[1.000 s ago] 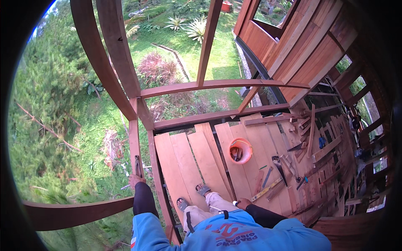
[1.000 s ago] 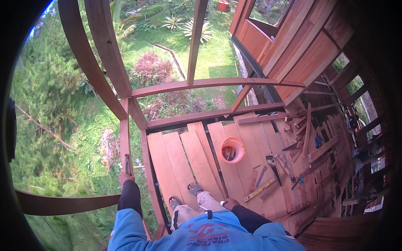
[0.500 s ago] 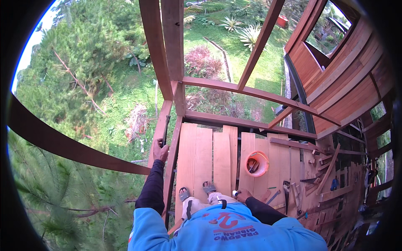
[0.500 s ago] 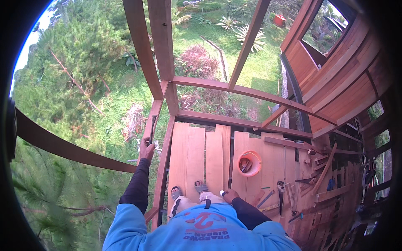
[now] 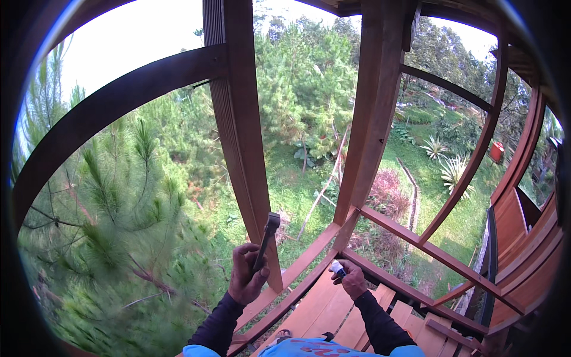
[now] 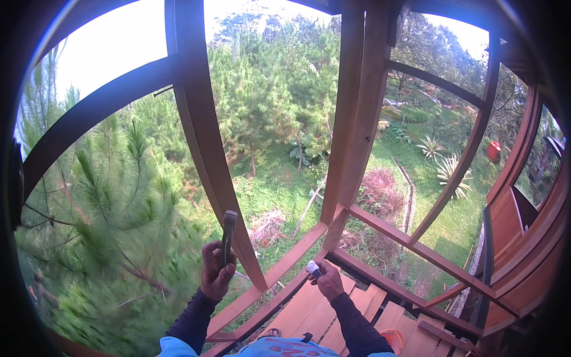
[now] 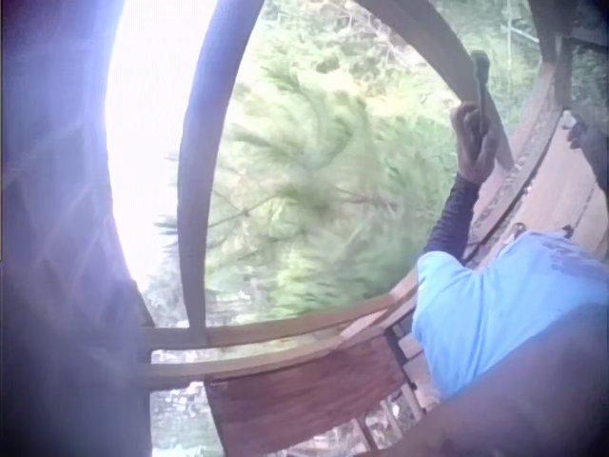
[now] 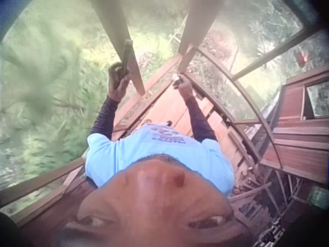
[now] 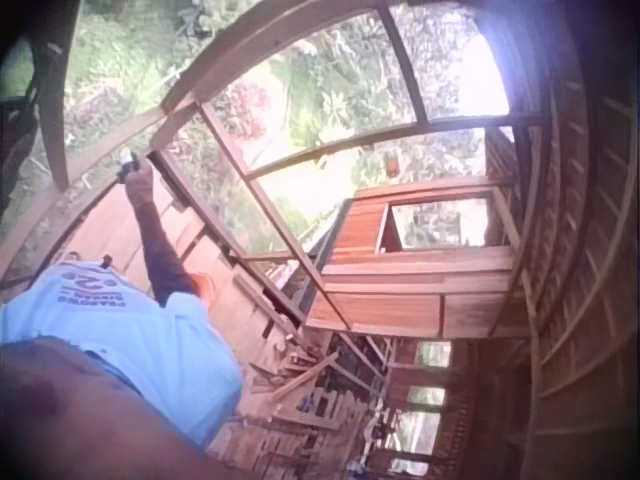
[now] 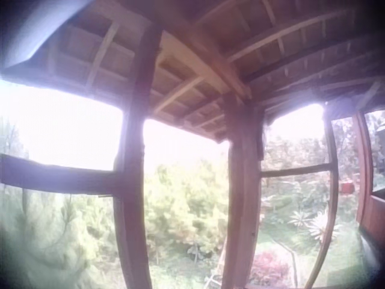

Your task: The person uses a hammer to drive nails into a curved wooden frame, then measures the frame with a tape measure. The person marks a wooden plank with a pencil and square, preparing it for cutting.

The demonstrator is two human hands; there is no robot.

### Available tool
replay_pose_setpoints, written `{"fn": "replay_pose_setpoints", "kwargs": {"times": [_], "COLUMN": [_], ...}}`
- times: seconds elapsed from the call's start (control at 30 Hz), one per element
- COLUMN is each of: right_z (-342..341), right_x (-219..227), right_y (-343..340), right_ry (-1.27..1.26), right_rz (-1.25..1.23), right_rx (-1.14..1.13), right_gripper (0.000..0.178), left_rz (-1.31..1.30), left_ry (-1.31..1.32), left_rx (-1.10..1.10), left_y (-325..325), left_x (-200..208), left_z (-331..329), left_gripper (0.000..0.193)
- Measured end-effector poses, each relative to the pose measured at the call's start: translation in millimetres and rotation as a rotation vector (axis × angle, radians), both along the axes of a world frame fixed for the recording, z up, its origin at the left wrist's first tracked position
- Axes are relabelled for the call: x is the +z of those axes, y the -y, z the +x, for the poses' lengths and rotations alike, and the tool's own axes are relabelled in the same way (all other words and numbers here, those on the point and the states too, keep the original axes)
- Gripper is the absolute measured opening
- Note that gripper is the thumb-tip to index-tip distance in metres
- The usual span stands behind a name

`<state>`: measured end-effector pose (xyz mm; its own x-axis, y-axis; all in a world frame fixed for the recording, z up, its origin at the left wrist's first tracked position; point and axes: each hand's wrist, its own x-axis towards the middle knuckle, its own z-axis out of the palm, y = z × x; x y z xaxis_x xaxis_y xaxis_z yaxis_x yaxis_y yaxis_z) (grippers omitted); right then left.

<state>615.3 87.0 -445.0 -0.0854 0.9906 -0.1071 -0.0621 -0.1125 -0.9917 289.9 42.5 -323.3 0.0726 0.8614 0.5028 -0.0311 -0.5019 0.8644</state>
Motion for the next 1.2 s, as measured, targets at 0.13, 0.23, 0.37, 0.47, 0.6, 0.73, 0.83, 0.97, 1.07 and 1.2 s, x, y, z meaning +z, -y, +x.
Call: {"fn": "replay_pose_setpoints", "kwargs": {"times": [0.13, 0.23, 0.37, 0.47, 0.6, 0.73, 0.83, 0.97, 1.07, 1.2], "right_z": [-64, -104, -126, -138, -136, -124, -109, -90, -86, -123], "right_x": [82, 145, 174, 186, 189, 181, 171, 159, 146, 147], "right_y": [-25, -19, -11, -1, 11, 24, 33, 41, 36, 38], "right_ry": [-0.15, -0.18, -0.255, -0.16, -0.183, -0.159, -0.179, -0.158, -0.197, -0.267], "right_rz": [0.305, 0.397, 0.532, 0.569, 0.542, 0.514, 0.459, 0.401, 0.39, 0.325], "right_rx": [0.132, 0.203, 0.198, 0.171, 0.182, 0.15, 0.132, 0.136, 0.198, 0.383], "right_gripper": [0.03, 0.025, 0.022, 0.021, 0.017, 0.016, 0.015, 0.015, 0.019, 0.025], "left_rz": [0.269, 0.253, 0.502, 0.43, 0.526, 0.56, 0.541, 0.519, 0.506, 0.386], "left_ry": [-0.077, -0.022, -0.325, -0.386, -0.551, -0.65, -0.785, -0.853, -0.864, -0.905], "left_rx": [0.263, 0.348, 0.507, 0.541, 0.563, 0.578, 0.593, 0.612, 0.612, 0.555], "left_y": [-7, 3, -12, -6, -23, -17, -12, -2, 5, 21], "left_x": [47, 83, 119, 153, 190, 227, 243, 253, 254, 265], "left_z": [-75, -109, -130, -131, -139, -137, -138, -132, -125, -116], "left_gripper": [0.043, 0.019, 0.007, 0.013, 0.022, 0.024, 0.027, 0.031, 0.033, 0.027]}}
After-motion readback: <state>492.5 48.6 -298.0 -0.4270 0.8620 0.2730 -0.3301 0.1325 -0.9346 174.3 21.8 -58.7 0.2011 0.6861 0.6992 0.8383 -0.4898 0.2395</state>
